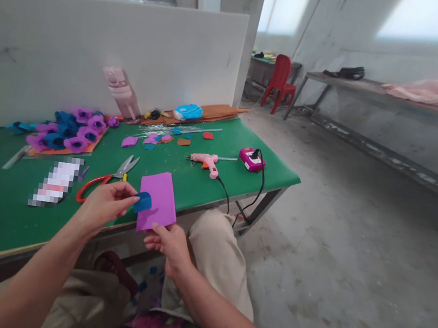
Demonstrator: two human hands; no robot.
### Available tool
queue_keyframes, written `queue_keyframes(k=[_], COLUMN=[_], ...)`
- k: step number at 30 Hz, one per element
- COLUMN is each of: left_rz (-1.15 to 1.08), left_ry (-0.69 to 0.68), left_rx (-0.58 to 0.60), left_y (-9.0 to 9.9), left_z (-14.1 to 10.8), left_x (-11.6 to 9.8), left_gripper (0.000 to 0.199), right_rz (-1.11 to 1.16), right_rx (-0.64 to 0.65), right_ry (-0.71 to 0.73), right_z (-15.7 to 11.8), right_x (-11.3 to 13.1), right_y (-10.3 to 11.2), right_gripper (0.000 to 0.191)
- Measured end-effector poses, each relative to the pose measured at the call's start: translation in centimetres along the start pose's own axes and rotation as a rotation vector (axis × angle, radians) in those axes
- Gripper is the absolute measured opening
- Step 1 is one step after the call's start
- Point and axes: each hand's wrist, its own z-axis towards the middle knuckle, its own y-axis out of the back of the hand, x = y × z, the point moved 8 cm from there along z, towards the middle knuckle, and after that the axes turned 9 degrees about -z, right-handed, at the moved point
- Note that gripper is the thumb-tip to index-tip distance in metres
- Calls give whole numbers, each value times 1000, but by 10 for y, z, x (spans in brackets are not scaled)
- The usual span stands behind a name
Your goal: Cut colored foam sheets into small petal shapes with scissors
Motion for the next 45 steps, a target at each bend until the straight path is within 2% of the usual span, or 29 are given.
queue_keyframes(k=[3, 7, 11, 15, 19, 30, 45], left_rz=[-27, -86, -176, -230, -204, -27, 150], left_ry=[57, 122, 157, 169, 152, 41, -44], left_rx=[42, 83, 122, 168, 160, 129, 132], left_y=[0, -14, -24, -29, -31, -27, -25], left_z=[-6, -11, -11, -12, -14, -9, -11], left_x=[7, 22, 32, 35, 37, 35, 27], left_gripper=[17, 17, 21, 24, 19, 8, 5], right_rz=[12, -6, 37, 121, 132, -2, -18], right_rx=[-11, -37, 8, 33, 16, -61, -112], right_ry=[-24, -11, 11, 9, -32, -5, -32], right_z=[3, 3, -2, -3, 1, 6, 8], right_x=[-7, -8, -3, -2, -5, -2, -4], right_y=[-6, -5, -3, 0, -1, -3, -1], right_gripper=[37, 32, 22, 24, 26, 39, 37])
